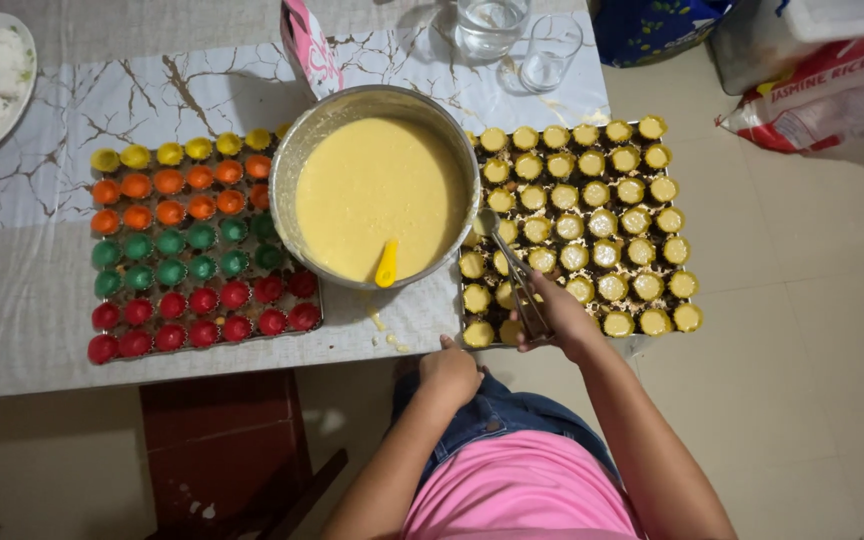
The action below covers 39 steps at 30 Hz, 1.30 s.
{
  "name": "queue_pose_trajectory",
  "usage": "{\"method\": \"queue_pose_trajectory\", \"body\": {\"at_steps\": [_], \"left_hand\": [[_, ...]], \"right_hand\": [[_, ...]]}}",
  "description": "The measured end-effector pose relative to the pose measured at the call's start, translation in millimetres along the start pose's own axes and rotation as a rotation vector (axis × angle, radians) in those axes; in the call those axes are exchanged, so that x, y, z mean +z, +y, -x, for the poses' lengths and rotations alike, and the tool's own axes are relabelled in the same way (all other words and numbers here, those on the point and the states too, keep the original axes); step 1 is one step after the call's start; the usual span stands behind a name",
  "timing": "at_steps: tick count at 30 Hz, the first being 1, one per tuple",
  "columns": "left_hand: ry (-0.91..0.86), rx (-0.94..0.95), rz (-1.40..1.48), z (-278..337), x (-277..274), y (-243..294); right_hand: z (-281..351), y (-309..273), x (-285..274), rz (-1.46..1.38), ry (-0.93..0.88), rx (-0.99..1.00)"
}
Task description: The recorder uses a scoop to fill small muffin or cake molds with yellow batter.
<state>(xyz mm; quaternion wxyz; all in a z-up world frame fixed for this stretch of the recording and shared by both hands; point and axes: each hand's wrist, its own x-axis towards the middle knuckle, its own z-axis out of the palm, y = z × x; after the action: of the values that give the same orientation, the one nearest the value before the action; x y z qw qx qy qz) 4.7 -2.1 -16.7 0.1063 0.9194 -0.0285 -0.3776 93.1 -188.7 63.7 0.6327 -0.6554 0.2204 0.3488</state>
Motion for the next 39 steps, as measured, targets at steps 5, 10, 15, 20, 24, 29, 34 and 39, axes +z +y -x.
{"method": "queue_pose_trajectory", "body": {"at_steps": [5, 10, 15, 20, 24, 29, 34, 39], "left_hand": [[-0.011, -0.040, 0.050, 1.9, 0.7, 0.5], [-0.011, -0.036, 0.039, 15.9, -10.4, 3.1], [0.043, -0.028, 0.017, -26.7, 41.3, -8.3], [0.181, -0.198, 0.393, -49.0, 72.7, -7.0], [0.031, -0.148, 0.025, -29.0, 47.3, -7.3], [0.045, -0.007, 0.053, 11.2, 16.3, -21.4], [0.006, 0.071, 0.189, 42.7, -17.3, -37.4], [-0.008, 0.109, 0.222, 39.5, -14.1, -47.0]], "right_hand": [[-5.0, 13.8, -23.1, -0.258, -0.191, 0.088], [13.4, 12.8, -36.2, -0.426, -0.333, -0.009], [57.1, -41.4, -8.7, -0.187, -0.263, -0.161], [59.6, -103.4, 59.4, 0.444, -0.097, -0.335], [42.3, -145.0, 122.5, 1.096, 0.003, -0.403], [20.6, -168.0, 163.8, 1.444, 0.123, -0.466], [28.3, -195.1, 190.9, 1.452, 0.021, -0.247], [21.9, -190.6, 202.5, 1.371, -0.071, -0.164]]}}
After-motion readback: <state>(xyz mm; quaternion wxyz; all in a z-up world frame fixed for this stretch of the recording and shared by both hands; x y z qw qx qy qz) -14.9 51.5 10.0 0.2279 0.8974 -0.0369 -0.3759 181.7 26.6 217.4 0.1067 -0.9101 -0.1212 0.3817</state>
